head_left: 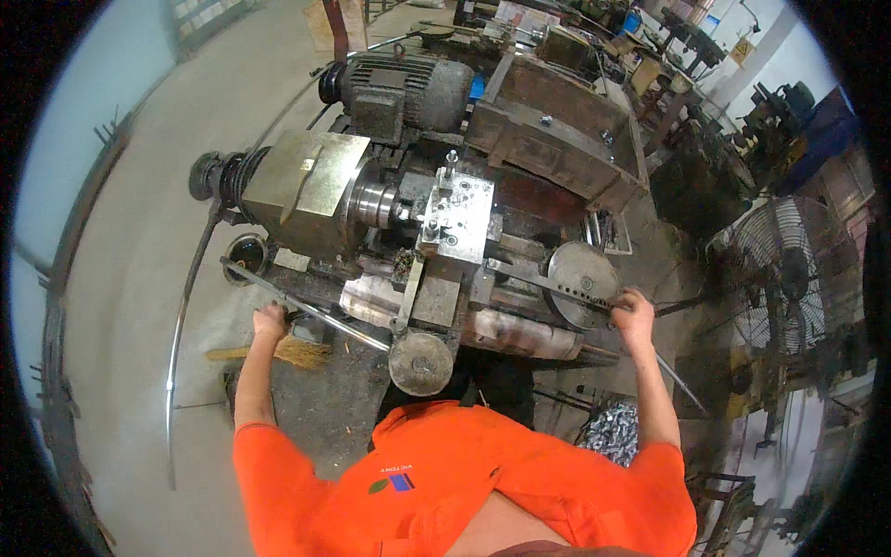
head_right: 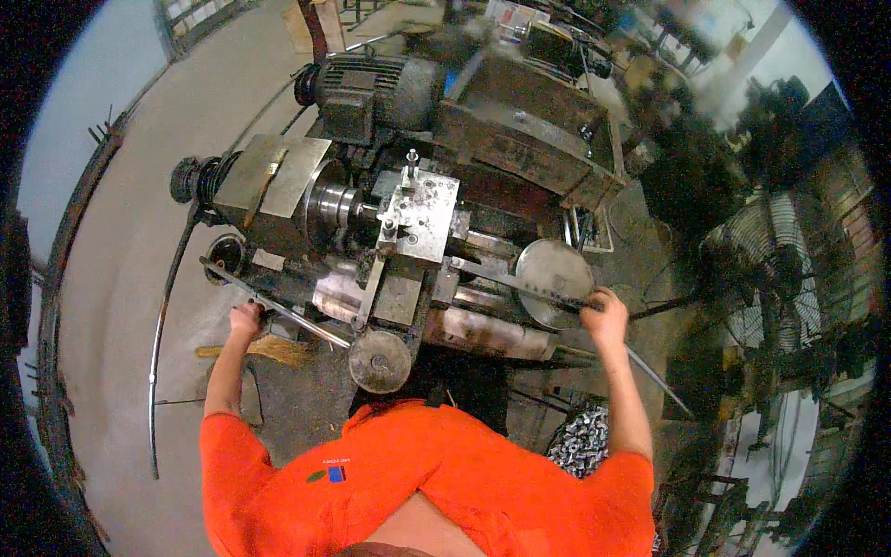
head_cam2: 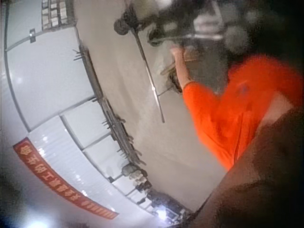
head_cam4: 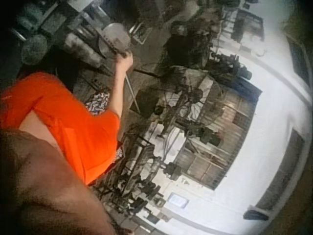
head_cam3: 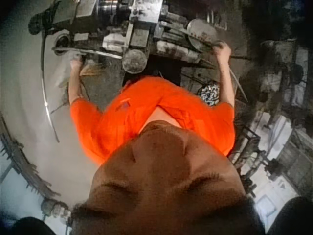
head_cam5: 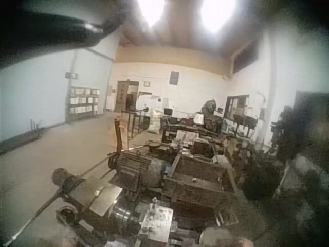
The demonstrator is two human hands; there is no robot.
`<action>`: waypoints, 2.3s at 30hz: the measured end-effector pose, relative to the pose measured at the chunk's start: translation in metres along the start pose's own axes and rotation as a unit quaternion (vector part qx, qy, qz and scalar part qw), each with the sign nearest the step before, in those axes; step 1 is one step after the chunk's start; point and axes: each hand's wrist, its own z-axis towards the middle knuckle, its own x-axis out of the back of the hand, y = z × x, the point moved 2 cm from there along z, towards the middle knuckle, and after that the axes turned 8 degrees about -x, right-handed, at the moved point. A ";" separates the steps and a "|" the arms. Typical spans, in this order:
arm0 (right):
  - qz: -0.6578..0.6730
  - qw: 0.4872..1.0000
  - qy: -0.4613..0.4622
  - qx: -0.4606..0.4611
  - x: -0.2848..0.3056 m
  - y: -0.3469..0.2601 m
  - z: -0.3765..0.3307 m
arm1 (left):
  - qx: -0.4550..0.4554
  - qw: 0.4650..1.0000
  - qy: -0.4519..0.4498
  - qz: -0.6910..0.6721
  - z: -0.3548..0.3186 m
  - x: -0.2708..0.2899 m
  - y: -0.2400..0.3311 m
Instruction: The person operates a metal cutting machine in a workshop. They repeatedly feed long metal rods into the machine, activate the cutting mechanism, and collect the cut pieces into a nearby bin.
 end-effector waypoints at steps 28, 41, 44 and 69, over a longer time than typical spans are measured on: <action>-0.009 0.953 -0.025 -0.301 -0.037 0.039 -0.228 | 0.210 0.590 0.371 -0.686 -0.017 0.054 0.020; -0.164 0.957 -0.050 -0.234 -0.020 0.114 -0.196 | 0.193 0.637 0.317 -0.676 -0.019 0.053 0.010; -0.281 0.935 -0.062 -0.207 0.003 0.168 -0.136 | 0.186 0.642 0.290 -0.685 -0.024 0.064 0.019; 0.093 0.994 0.021 -0.057 -0.072 0.015 -0.136 | 0.149 0.917 0.336 -0.156 0.030 -0.147 0.050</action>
